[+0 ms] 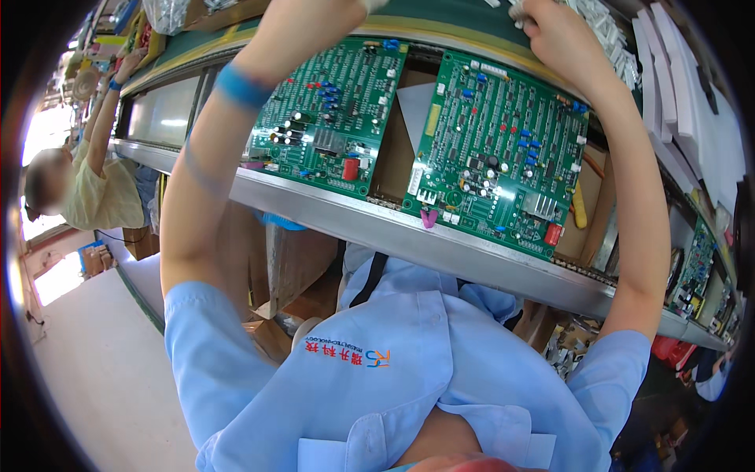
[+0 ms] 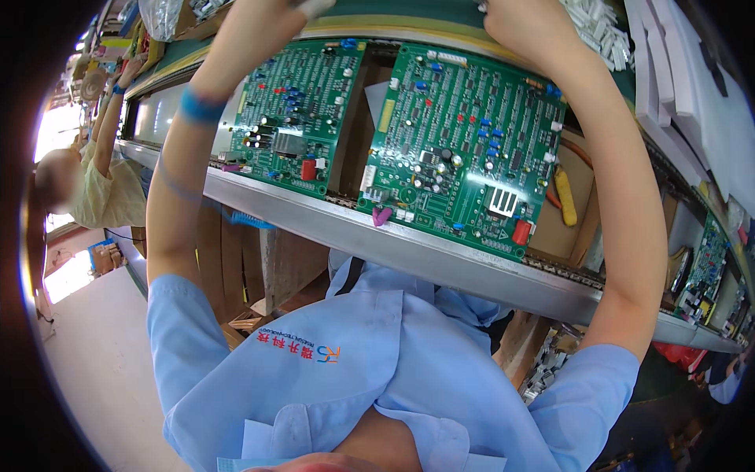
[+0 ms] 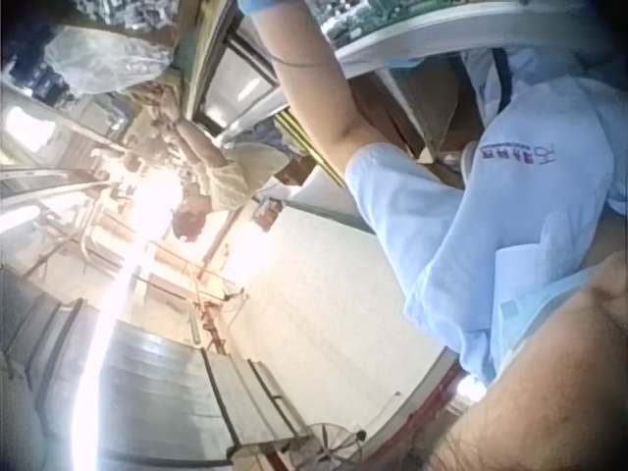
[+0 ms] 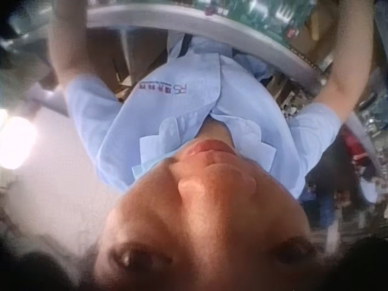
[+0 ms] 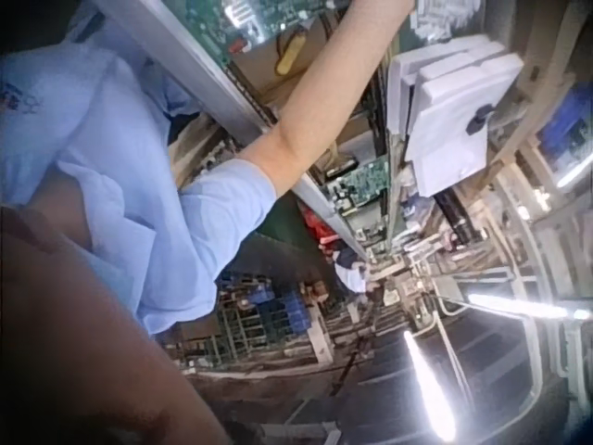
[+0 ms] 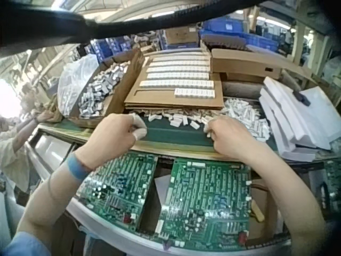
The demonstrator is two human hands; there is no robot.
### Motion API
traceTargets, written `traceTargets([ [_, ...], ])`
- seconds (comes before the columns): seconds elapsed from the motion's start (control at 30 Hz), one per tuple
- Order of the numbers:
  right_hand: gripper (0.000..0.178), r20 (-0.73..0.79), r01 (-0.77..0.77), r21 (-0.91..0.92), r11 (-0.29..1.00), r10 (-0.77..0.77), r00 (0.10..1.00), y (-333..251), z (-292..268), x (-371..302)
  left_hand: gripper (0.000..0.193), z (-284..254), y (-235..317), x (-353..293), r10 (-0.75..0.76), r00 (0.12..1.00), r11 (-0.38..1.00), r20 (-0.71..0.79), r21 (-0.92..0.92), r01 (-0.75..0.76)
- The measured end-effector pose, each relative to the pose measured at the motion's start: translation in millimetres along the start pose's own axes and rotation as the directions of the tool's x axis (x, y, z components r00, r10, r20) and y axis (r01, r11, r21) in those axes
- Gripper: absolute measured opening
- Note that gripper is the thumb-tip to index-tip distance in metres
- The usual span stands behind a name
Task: Insert electronic components into a printed circuit board on an assembly line.
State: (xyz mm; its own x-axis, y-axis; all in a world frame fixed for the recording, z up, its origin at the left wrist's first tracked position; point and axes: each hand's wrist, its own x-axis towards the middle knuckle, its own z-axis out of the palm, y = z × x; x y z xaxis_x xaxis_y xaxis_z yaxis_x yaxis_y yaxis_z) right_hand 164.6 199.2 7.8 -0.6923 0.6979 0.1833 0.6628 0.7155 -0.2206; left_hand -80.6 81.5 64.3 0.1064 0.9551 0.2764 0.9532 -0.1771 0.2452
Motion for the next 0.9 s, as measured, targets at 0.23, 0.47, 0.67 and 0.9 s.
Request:
traceTargets([
  [0.23,0.013,-0.161,0.076,-0.188,0.979,-0.107,0.981,5,16,4,0.019,64,-72,47,-0.041,0.997,0.921,-0.065,0.384,0.063],
  [0.47,0.014,-0.176,0.201,0.013,0.979,-0.196,0.965,31,22,7,0.021,53,-72,37,0.044,0.995,0.984,-0.090,0.174,-0.028],
  [0.67,0.018,-0.152,0.121,0.361,0.925,-0.070,0.986,-48,8,24,0.016,-33,-65,-27,-0.033,0.992,0.960,-0.124,-0.278,-0.003],
  [0.9,0.020,-0.181,0.446,0.222,0.867,-0.412,0.893,-167,56,90,0.015,-65,-77,-109,-0.096,0.982,0.966,-0.163,-0.254,0.052],
])
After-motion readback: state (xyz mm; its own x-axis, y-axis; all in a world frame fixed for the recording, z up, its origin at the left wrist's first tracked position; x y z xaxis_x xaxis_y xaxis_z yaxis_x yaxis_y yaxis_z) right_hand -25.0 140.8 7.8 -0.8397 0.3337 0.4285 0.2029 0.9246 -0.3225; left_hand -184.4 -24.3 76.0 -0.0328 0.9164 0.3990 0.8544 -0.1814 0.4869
